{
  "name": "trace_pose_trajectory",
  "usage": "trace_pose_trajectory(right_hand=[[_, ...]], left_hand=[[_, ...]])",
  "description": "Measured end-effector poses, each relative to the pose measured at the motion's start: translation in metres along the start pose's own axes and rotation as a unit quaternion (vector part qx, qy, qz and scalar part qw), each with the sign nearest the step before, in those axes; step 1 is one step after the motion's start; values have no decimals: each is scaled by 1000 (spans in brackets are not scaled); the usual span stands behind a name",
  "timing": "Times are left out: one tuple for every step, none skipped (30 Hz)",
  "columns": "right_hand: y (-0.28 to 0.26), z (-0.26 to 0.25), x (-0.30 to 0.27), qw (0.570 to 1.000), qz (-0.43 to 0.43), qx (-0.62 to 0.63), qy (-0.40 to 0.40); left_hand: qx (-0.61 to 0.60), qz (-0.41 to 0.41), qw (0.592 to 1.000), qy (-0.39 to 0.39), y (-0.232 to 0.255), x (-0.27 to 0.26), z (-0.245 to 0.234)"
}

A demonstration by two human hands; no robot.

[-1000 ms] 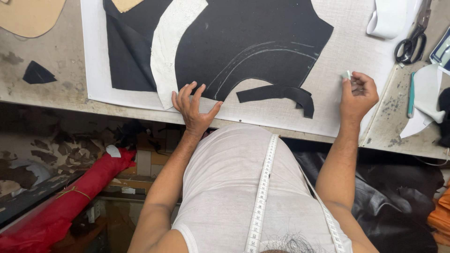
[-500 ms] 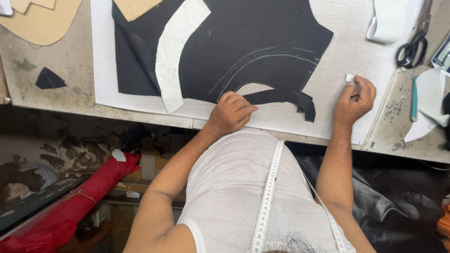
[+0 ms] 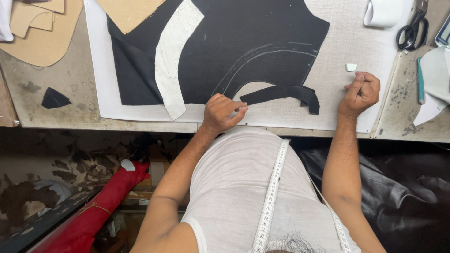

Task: The person places a white paper pattern on a black fabric, traces the outline with chalk, and cuts the fabric along the marked line using shears. The person then folds the cut fabric and places a cardboard pattern on top.

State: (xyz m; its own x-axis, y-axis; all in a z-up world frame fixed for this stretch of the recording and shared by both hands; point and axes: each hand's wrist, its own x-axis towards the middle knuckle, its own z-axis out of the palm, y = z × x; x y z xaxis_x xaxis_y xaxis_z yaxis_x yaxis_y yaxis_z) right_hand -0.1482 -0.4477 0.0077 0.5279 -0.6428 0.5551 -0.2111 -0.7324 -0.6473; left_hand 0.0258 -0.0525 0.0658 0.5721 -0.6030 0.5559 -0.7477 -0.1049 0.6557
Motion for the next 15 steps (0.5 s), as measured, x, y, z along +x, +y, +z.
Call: trace_pose_trajectory(right_hand=[[3,0,-1,1000,12,10,3],[6,0,-3,999,-25,-11,16],[9,1,-4,997,-64,-31,27],[12,1,-5,993,-102,-50,37],[13,1,-7,998,-50,-9,32],[14,1,-8,999,2,32,26],[15,1,-9,996,55,73,19],[14,0,-8,996,60,62,23],[13,0,-6,996,66,52,26],[10,-1,-5,996,70,40,31],[5,-1,-3,995,81,58,32],[-2,-4,0,992,91,74,36],[-11,-6,1,990,102,89,40],[-22,-9,4,997,59,45,18],[-35,-15,3,1000,17,1,-4]], left_hand=[[-4,-13,1000,15,-3,-3,-2],[-8,-26,999,29,-6,-5,-4],[-12,-39,998,44,-8,-7,-6],[-20,-53,997,56,-10,-8,-7],[-27,-67,995,68,-12,-10,-9],[-34,-81,993,79,-13,-11,-11],[-34,-84,992,86,-14,-11,-13],[-33,-86,991,93,-14,-10,-14],[-33,-88,990,101,-14,-9,-16],[-23,-95,991,91,-12,-8,-18],[-14,-102,991,81,-9,-8,-21],[-7,-108,992,70,-5,-6,-21],[-12,-130,990,44,1,-4,-19],[-17,-151,988,20,6,0,-16],[-22,-172,985,-6,11,6,-12]])
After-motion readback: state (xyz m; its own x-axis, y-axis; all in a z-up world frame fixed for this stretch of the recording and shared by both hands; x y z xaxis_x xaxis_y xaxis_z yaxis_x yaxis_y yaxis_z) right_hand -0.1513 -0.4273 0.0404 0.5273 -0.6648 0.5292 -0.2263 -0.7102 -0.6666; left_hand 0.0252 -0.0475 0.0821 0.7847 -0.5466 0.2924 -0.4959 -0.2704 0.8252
